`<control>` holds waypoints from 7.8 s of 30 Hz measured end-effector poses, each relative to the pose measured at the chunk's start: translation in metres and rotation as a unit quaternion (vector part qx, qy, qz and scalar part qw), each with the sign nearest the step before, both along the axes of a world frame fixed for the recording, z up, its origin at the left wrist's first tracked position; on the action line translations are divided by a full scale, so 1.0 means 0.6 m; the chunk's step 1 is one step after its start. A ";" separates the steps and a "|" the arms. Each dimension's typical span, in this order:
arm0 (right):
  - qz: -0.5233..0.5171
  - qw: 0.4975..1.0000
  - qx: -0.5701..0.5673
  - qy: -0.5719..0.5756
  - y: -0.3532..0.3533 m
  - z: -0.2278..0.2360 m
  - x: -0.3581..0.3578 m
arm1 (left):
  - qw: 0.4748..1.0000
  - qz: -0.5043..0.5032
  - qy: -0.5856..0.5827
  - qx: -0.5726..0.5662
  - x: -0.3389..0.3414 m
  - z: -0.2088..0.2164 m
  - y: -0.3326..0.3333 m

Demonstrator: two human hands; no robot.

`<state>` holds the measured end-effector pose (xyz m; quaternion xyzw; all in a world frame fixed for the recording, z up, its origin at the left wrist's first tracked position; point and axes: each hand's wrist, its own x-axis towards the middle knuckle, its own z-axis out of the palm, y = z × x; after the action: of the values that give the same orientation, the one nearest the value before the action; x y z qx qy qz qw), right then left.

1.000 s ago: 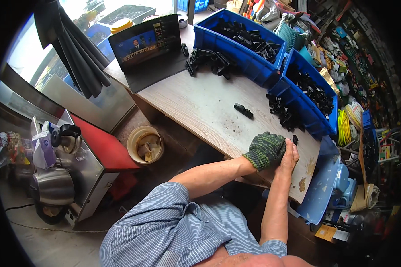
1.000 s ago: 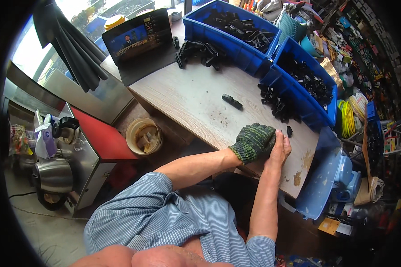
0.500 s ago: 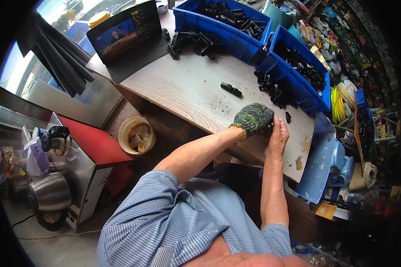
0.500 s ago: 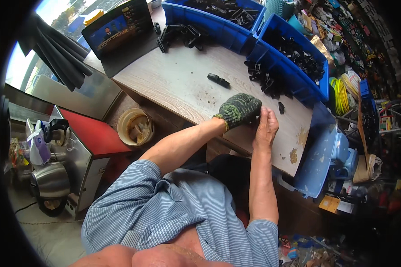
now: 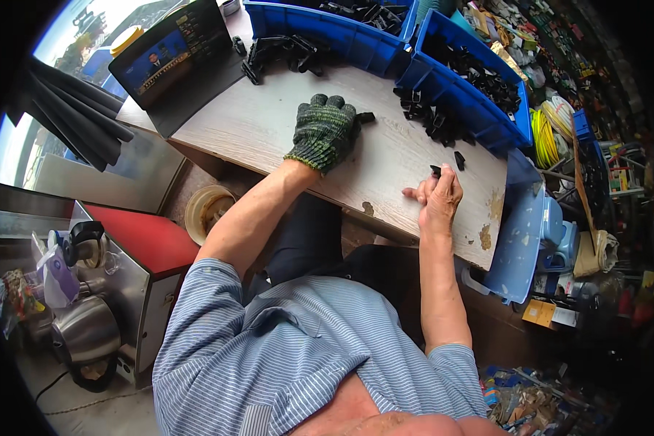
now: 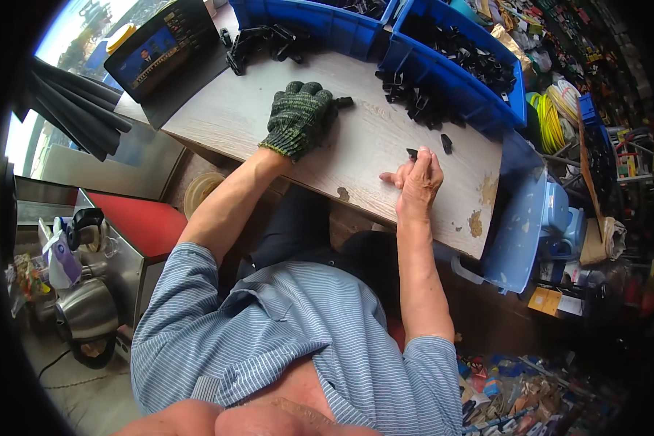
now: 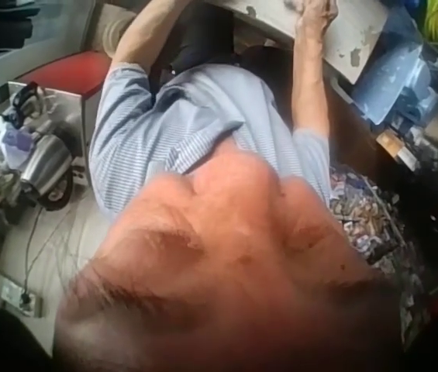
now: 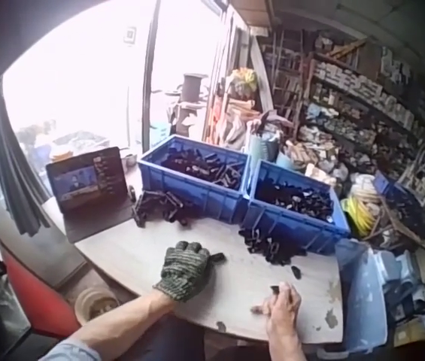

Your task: Assembling small black plastic components by hand at a workbench.

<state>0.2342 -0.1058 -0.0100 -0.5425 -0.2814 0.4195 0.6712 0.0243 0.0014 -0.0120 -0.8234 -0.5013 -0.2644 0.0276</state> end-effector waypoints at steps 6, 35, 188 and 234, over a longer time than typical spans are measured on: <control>-0.021 1.000 -0.013 0.012 0.000 0.004 -0.002 | 0.992 -0.099 -0.078 -0.020 0.019 -0.013 -0.022; -0.150 0.986 -0.056 0.035 -0.002 0.029 -0.020 | 0.865 -0.198 -0.386 -0.253 0.153 -0.013 -0.131; -0.088 0.988 0.028 -0.123 -0.036 -0.029 0.028 | 0.859 -0.112 -0.421 -0.269 0.212 -0.001 -0.192; -0.123 0.883 -0.215 -0.399 0.148 0.020 0.219 | 0.987 -0.140 -0.071 -0.027 0.030 0.006 0.006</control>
<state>0.3653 -0.0168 0.0021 -0.8256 -0.3589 0.1317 0.4151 0.0422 0.0048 -0.0083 -0.8650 -0.3890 -0.3097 -0.0677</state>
